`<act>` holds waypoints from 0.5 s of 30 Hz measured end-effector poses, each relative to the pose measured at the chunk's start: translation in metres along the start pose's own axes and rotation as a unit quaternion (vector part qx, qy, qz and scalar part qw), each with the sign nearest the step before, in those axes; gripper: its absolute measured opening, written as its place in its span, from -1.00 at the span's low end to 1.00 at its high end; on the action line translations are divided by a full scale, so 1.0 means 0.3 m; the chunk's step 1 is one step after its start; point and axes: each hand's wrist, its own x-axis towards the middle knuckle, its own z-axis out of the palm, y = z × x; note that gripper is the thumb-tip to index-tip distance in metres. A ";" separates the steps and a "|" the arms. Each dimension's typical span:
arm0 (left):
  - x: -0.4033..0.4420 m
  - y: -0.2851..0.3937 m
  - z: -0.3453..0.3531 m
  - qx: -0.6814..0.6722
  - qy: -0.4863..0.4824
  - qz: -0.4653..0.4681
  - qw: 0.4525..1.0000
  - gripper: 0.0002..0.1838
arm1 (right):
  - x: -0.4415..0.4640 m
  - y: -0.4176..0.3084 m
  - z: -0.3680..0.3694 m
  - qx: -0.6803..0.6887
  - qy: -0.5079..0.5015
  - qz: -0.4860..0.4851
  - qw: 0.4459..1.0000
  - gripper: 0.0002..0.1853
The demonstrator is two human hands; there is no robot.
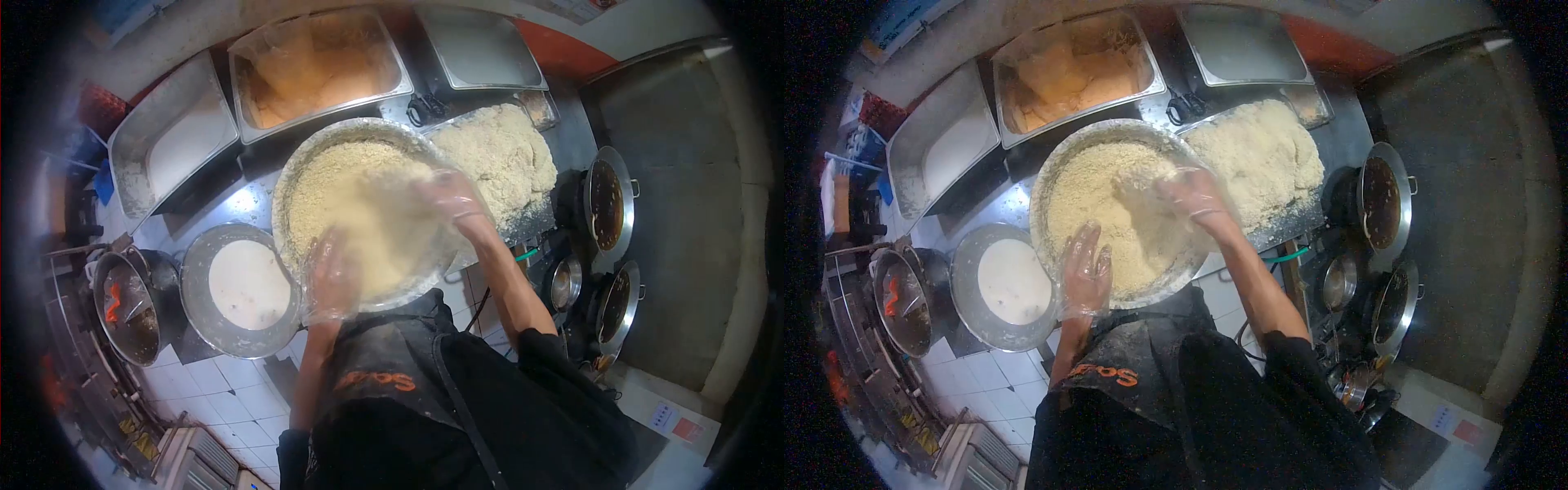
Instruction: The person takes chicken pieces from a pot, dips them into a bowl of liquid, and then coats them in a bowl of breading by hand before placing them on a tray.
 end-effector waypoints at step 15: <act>0.012 0.032 0.002 0.023 -0.009 -0.057 0.998 -0.54 | 0.007 0.213 -0.535 0.384 0.229 -0.050 0.893 -0.70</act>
